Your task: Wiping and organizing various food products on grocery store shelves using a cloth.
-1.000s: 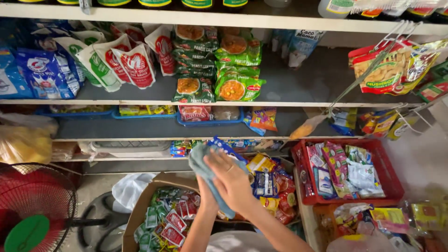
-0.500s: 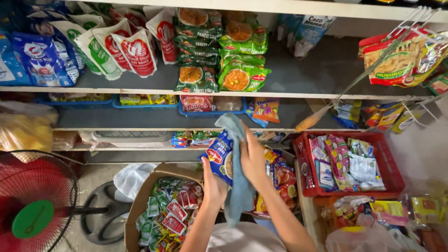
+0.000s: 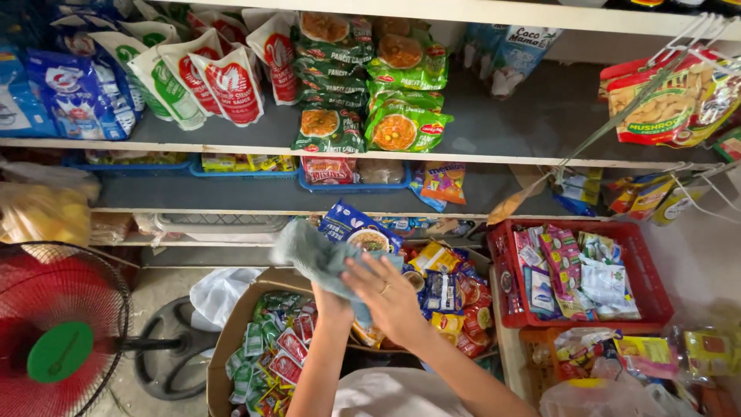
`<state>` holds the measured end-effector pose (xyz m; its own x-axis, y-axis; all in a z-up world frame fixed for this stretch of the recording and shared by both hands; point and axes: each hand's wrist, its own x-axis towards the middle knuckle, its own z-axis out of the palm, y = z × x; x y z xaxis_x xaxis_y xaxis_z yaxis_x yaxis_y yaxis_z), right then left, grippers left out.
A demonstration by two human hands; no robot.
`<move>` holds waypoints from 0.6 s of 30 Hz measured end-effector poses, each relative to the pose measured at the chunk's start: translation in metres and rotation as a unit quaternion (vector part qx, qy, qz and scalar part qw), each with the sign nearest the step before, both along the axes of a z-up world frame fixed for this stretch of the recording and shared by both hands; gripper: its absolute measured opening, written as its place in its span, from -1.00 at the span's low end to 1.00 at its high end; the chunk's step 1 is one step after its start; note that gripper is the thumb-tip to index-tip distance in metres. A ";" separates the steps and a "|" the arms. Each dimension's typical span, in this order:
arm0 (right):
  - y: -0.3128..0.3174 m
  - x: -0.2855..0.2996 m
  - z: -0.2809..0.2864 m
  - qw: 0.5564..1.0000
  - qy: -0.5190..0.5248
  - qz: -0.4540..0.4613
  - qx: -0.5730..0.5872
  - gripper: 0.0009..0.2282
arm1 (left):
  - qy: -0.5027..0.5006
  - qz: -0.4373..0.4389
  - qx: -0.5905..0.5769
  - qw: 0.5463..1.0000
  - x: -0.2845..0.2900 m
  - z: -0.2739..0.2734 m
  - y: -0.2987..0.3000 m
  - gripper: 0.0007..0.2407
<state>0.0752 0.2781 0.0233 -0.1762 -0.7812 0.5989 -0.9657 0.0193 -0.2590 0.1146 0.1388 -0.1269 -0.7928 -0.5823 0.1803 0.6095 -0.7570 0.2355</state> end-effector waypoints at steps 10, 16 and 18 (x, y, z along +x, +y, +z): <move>-0.010 -0.065 0.013 0.770 -0.538 -0.335 0.071 -0.54 | -0.165 -0.080 0.114 0.976 0.011 0.115 0.024 -0.36; -0.003 -0.063 0.023 0.680 -0.717 -0.075 -0.132 -0.64 | -0.301 -0.073 0.090 0.946 -0.009 0.086 0.032 -0.30; -0.007 -0.039 0.032 0.665 -0.735 -0.097 -0.088 -0.59 | -0.387 0.089 -0.065 0.916 -0.029 0.021 0.029 -0.36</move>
